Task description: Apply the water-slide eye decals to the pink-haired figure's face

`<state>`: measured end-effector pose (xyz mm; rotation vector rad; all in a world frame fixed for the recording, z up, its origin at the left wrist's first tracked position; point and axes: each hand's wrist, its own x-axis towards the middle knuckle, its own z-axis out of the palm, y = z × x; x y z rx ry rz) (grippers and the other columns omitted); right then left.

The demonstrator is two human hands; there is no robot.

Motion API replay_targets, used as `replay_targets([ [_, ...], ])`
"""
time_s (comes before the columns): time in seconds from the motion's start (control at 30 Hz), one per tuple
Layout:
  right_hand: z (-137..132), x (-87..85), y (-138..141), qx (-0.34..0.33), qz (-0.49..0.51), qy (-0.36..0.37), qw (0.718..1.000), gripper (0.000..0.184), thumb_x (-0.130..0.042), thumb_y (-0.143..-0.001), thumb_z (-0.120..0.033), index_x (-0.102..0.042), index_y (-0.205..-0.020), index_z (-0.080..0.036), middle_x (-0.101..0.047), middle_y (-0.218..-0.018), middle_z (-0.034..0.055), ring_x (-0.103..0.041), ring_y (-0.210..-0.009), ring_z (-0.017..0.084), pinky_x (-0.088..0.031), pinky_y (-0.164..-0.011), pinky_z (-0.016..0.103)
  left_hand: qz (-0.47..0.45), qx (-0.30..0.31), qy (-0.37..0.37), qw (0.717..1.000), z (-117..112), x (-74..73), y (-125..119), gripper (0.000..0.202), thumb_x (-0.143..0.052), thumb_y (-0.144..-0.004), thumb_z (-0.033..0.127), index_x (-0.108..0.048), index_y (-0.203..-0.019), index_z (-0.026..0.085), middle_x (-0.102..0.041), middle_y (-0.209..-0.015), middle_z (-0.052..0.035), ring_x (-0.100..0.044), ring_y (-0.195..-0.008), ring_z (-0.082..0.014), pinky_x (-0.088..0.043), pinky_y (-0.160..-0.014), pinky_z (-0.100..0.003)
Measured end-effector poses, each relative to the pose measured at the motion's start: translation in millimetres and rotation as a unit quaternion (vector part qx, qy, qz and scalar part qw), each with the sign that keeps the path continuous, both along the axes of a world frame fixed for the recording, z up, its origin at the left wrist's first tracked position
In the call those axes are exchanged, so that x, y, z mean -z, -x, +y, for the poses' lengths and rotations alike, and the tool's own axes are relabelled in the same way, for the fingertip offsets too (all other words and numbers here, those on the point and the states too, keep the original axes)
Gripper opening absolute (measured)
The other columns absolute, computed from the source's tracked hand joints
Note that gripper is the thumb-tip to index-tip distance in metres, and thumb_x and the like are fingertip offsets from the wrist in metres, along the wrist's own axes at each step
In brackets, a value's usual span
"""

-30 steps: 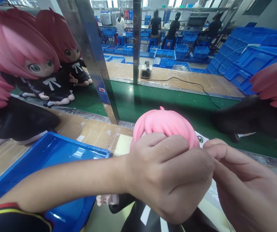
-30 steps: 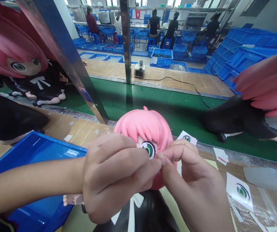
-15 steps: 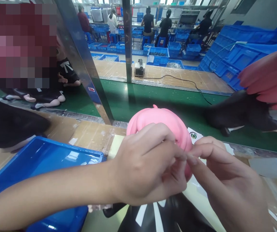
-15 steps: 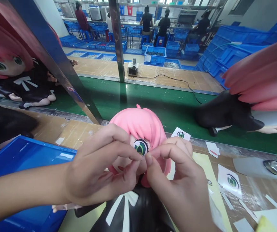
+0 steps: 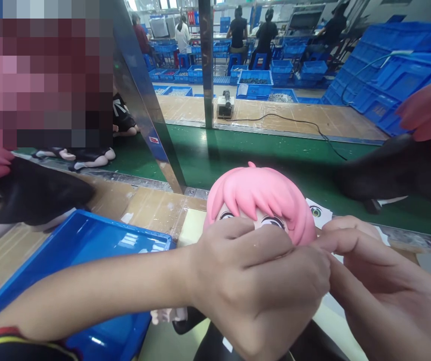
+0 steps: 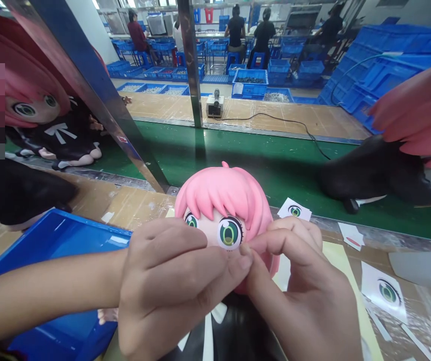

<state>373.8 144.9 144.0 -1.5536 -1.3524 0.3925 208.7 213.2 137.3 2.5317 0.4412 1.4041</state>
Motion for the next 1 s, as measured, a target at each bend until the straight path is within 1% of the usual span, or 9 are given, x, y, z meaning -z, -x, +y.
replay_targets([
  [0.1,0.8,-2.6,1.3,-0.004,-0.005,0.011,1.0,0.02,-0.07,-0.092,-0.046,-0.068,-0.078,-0.032,-0.067,-0.083,-0.0045,-0.06,-0.078,0.018,-0.042,-0.072,0.033,-0.037,-0.007,-0.083,0.996,6.7,-2.3,0.3,0.026,-0.066,-0.075,0.005,-0.058,-0.056,0.019,-0.068,-0.08,-0.0003,-0.061,-0.07,-0.0166,-0.039,-0.052,-0.038],
  [0.2,5.7,-5.2,3.3,-0.001,-0.021,0.009,1.0,0.023,-0.068,-0.092,-0.048,-0.067,-0.075,-0.033,-0.066,-0.08,-0.0049,-0.06,-0.074,0.019,-0.042,-0.068,0.034,-0.01,0.037,-0.149,0.988,22.6,-5.7,1.3,0.016,-0.067,-0.075,0.008,-0.064,-0.063,0.017,-0.068,-0.08,-0.003,-0.061,-0.071,-0.0172,-0.04,-0.05,-0.037],
  [0.33,8.7,-6.3,5.1,0.006,-0.023,0.011,1.0,0.021,-0.069,-0.091,-0.048,-0.067,-0.075,-0.034,-0.065,-0.078,-0.0049,-0.06,-0.074,0.02,-0.044,-0.067,0.034,-0.042,0.057,-0.159,0.985,35.4,-6.6,1.0,0.002,-0.072,-0.08,0.011,-0.07,-0.08,0.01,-0.065,-0.075,-0.003,-0.055,-0.065,-0.0128,-0.046,-0.054,-0.03],
  [0.43,6.1,-5.7,5.1,0.009,-0.023,0.012,1.0,0.021,-0.067,-0.093,-0.047,-0.068,-0.077,-0.035,-0.065,-0.08,-0.0044,-0.06,-0.077,0.02,-0.044,-0.069,0.034,-0.038,0.017,-0.1,0.994,34.3,-7.5,1.2,0.002,-0.072,-0.084,0.014,-0.071,-0.083,0.012,-0.063,-0.074,-0.0013,-0.056,-0.064,-0.0113,-0.049,-0.06,-0.027],
  [0.5,4.5,-4.1,4.9,0.013,-0.034,-0.008,0.999,0.02,-0.067,-0.093,-0.045,-0.067,-0.076,-0.035,-0.065,-0.08,-0.0045,-0.058,-0.076,0.02,-0.043,-0.068,0.034,-0.012,0.018,-0.06,0.998,32.2,-9.8,2.7,0.003,-0.071,-0.085,0.014,-0.072,-0.082,0.013,-0.064,-0.075,-0.0022,-0.057,-0.064,-0.0104,-0.05,-0.061,-0.026],
  [0.63,2.8,1.8,4.3,0.011,-0.074,-0.054,0.996,0.016,-0.067,-0.094,-0.04,-0.064,-0.08,-0.034,-0.061,-0.08,-0.0032,-0.054,-0.076,0.02,-0.039,-0.069,0.036,0.006,0.073,0.033,0.997,30.5,-15.6,7.9,0.014,-0.071,-0.091,0.022,-0.072,-0.086,0.009,-0.062,-0.081,-0.0048,-0.059,-0.066,-0.0099,-0.051,-0.057,-0.023],
  [0.7,2.2,4.3,3.8,0.008,-0.092,-0.073,0.993,0.012,-0.066,-0.095,-0.037,-0.064,-0.084,-0.034,-0.06,-0.083,-0.0017,-0.052,-0.078,0.021,-0.038,-0.07,0.037,0.022,0.104,0.103,0.989,30.2,-17.5,10.2,0.021,-0.07,-0.094,0.028,-0.072,-0.089,0.008,-0.061,-0.082,-0.0046,-0.057,-0.066,-0.0087,-0.052,-0.057,-0.022],
  [0.8,2.5,6.5,2.4,-0.001,-0.111,-0.103,0.988,0.009,-0.063,-0.096,-0.031,-0.064,-0.088,-0.033,-0.058,-0.083,0.0003,-0.051,-0.082,0.023,-0.036,-0.073,0.04,0.033,0.14,0.191,0.971,29.2,-19.7,11.6,0.02,-0.07,-0.095,0.026,-0.073,-0.092,0.006,-0.059,-0.083,-0.004,-0.058,-0.069,-0.0083,-0.054,-0.06,-0.02],
  [1.0,1.7,6.1,-0.5,0.002,-0.163,-0.132,0.978,0.008,-0.062,-0.095,-0.025,-0.061,-0.089,-0.031,-0.055,-0.079,0.0027,-0.049,-0.083,0.027,-0.033,-0.081,0.047,0.036,0.173,0.273,0.946,27.2,-23.2,9.9,0.017,-0.07,-0.094,0.023,-0.075,-0.095,0.007,-0.06,-0.085,-0.0058,-0.061,-0.072,-0.0094,-0.053,-0.059,-0.018],
])
